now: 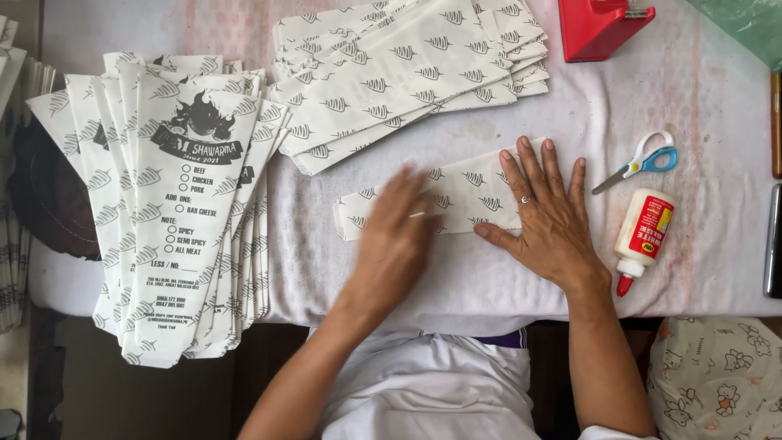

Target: Manually assembling paper food sleeves by folding them and applying glue to the edges.

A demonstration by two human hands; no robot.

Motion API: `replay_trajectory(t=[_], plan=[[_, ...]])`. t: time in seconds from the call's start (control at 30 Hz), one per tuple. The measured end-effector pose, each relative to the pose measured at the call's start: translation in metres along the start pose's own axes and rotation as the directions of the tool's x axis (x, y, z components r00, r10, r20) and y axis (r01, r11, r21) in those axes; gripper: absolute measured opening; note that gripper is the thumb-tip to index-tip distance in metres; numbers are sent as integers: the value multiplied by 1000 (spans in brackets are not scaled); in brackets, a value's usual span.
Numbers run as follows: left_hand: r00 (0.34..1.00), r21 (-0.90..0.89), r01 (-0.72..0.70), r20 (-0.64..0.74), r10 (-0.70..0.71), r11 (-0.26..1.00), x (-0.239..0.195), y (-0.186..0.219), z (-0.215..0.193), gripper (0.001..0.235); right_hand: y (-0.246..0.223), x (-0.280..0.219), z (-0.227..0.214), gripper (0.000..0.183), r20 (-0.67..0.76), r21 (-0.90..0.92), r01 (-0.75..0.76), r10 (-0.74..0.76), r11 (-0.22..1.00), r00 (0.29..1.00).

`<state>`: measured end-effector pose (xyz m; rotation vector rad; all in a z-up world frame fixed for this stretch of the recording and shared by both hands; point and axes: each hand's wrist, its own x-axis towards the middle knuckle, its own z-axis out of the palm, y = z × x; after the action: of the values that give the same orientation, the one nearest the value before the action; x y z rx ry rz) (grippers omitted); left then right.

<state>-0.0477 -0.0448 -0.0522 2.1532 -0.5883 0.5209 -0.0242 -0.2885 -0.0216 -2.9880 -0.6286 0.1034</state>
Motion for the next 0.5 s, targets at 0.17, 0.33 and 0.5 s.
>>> replay_trajectory(t=[0.17, 0.33, 0.5], plan=[[958, 435, 73, 219, -185, 897, 1, 16, 17, 88, -2, 1, -3, 105, 13, 26, -22, 22, 999, 1000], [919, 679, 193, 128, -374, 708, -27, 15, -42, 124, 3, 2, -6, 106, -5, 41, -10, 10, 999, 1000], [900, 641, 230, 146, -412, 732, -19, 41, -41, 139, 12, 22, -33, 71, -209, 88, 134, -113, 987, 971]])
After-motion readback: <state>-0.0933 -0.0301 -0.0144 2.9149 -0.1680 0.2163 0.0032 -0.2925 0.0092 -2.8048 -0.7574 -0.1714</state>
